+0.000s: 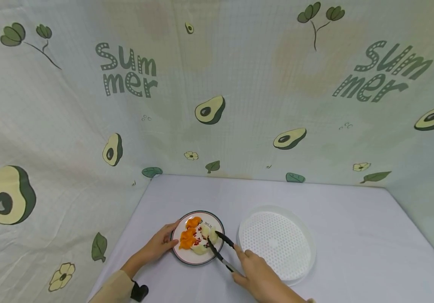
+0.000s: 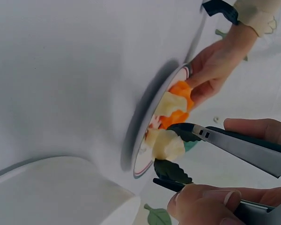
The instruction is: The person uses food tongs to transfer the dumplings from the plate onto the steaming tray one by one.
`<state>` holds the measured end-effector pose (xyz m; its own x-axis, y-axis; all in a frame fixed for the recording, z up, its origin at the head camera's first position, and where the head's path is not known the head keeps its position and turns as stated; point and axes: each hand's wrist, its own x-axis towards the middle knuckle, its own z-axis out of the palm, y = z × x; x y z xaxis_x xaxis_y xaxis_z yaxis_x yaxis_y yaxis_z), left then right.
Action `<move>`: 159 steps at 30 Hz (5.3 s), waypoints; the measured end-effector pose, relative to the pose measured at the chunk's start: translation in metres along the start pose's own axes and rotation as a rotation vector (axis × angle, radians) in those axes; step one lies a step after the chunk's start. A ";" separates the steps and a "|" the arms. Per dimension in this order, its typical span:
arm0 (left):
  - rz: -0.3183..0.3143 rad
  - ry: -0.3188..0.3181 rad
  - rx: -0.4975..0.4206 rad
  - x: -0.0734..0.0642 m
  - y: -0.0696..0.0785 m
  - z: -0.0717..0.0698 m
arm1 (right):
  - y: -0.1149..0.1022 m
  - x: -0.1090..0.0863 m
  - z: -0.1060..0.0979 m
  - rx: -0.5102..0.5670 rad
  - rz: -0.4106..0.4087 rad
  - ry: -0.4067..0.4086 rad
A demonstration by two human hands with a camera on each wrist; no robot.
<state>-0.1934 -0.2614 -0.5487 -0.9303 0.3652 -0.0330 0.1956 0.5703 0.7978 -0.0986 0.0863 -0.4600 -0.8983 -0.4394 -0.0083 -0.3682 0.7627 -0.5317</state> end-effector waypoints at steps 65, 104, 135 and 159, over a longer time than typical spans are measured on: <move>-0.118 0.026 -0.026 -0.005 0.006 0.006 | 0.112 -0.022 -0.045 0.065 0.159 0.151; -0.079 0.020 0.008 -0.001 0.008 0.003 | 0.053 -0.023 -0.041 0.248 -0.177 -0.037; -0.004 -0.002 -0.004 -0.004 0.006 0.001 | 0.023 0.018 0.004 0.156 -0.155 -0.203; -0.013 0.013 0.002 -0.003 0.007 0.003 | 0.019 0.022 0.007 0.187 -0.141 -0.211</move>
<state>-0.1888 -0.2567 -0.5449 -0.9366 0.3484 -0.0359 0.1841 0.5768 0.7959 -0.1240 0.0880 -0.4764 -0.7648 -0.6382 -0.0883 -0.4177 0.5954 -0.6863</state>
